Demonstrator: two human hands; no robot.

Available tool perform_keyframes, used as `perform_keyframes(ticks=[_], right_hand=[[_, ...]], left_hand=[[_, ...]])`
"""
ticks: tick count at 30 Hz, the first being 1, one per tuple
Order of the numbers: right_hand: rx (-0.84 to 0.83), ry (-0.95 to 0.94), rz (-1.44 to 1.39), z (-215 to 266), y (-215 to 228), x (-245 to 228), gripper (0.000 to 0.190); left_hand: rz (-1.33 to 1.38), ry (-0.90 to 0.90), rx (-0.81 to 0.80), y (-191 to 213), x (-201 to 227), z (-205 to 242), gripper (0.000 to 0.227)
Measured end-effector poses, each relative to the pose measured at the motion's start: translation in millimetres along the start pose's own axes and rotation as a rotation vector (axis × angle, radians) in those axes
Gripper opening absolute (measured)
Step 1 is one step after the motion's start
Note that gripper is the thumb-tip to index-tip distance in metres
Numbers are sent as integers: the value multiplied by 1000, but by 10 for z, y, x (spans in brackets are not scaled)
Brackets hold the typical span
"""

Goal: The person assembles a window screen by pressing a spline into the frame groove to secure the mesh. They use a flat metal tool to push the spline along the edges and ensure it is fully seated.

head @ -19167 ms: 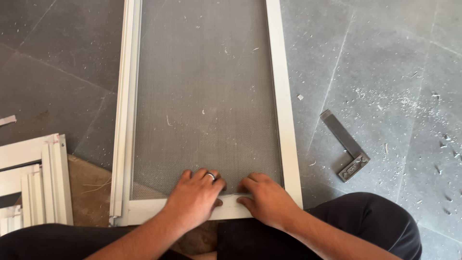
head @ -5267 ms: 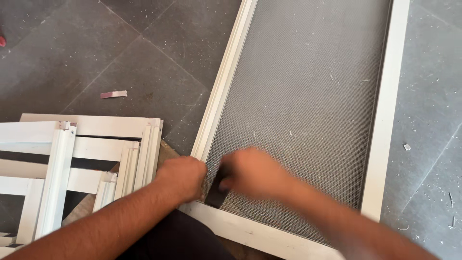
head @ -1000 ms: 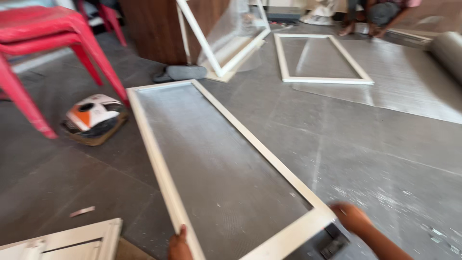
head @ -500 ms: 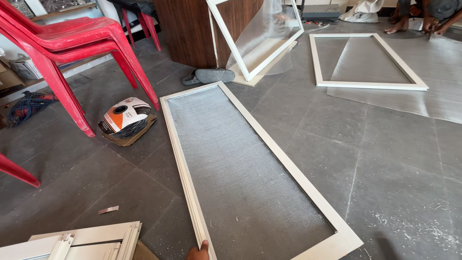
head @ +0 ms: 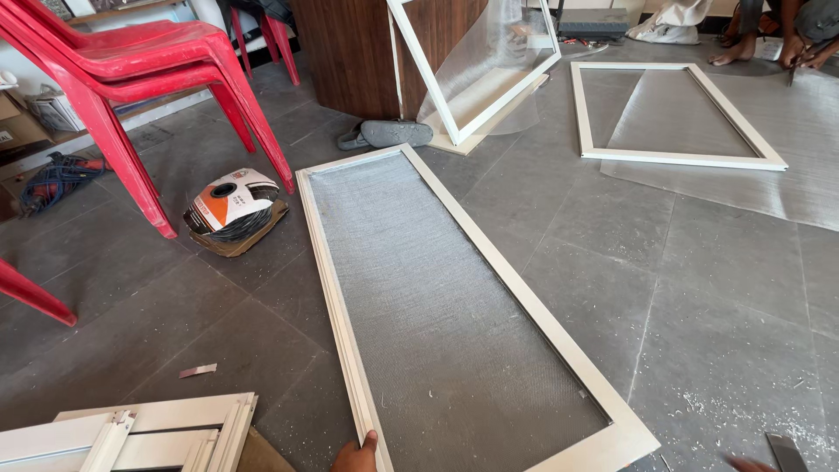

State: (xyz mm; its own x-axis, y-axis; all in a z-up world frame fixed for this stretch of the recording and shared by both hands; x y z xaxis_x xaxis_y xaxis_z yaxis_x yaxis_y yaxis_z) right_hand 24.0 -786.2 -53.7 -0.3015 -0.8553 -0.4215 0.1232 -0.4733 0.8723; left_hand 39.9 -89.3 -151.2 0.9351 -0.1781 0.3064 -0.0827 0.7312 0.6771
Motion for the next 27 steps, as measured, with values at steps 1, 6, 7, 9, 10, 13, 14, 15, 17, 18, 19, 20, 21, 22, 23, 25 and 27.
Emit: perform_keyframes(ticks=[1,6,7,9,10,13,14,15,17,18,19,20,21,22,23,25,27], right_hand=[[26,96,-37,-21,-14,-178,59],[93,152,-327,-53,-306,-1514,56],[72,186,-469,7,-458,-1878,55],[33,210,-519,174,-708,-2496,52],[10,194,-425,316,-846,-2726,51],[-70,393,-294,757,-1168,-3288,50],[-49,515,-242,897,-1216,-3443,53],[-27,636,-190,1011,-1250,-3583,56],[-81,633,-96,1044,-1366,-3686,61],[-105,626,-49,1032,-1412,-3692,65],[-128,606,57,1011,-1462,-3685,61],[-150,588,165,969,-1497,-3683,58],[-172,568,273,939,-1525,-3672,55],[-98,579,306,914,-1497,-3702,45],[-24,588,339,890,-1458,-3726,35],[33,568,376,859,-1442,-3711,24],[6,511,387,793,-1445,-3613,20]], left_hand=[[-31,19,-17,13,-14,-18,60],[148,-51,124,75,-148,67,69],[226,-97,17,-45,-156,90,64],[270,-149,-132,-310,-140,130,53],[233,-147,-177,-469,-159,148,46],[459,-167,-631,-1086,-133,333,33],[422,-235,-803,-1238,-101,455,31],[383,-304,-975,-1351,-83,607,31],[165,-495,-632,-1209,0,621,29],[53,-585,-459,-1107,57,688,29],[91,-513,-384,-965,48,694,28],[115,-468,-324,-803,62,739,29],[152,-384,-329,-637,64,776,29],[192,-292,-342,-462,55,822,30],[223,-212,-367,-261,72,860,31],[248,-149,-398,100,127,1003,34],[281,-146,-419,383,188,1152,36]])
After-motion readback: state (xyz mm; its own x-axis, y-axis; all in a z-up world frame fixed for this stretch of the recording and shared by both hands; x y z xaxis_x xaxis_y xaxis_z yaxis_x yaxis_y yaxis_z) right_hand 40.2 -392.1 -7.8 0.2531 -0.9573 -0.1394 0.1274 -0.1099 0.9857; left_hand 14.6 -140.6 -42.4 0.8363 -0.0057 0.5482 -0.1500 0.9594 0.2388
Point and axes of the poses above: each hand's wrist, its own z-axis away from the middle knuckle, its own y-axis out of the back of the hand, x = y × z, the point moved 8 cm from there along -z, towards the middle knuckle, and after that the axes turned 14 degrees about y, right-handed, at the moved point
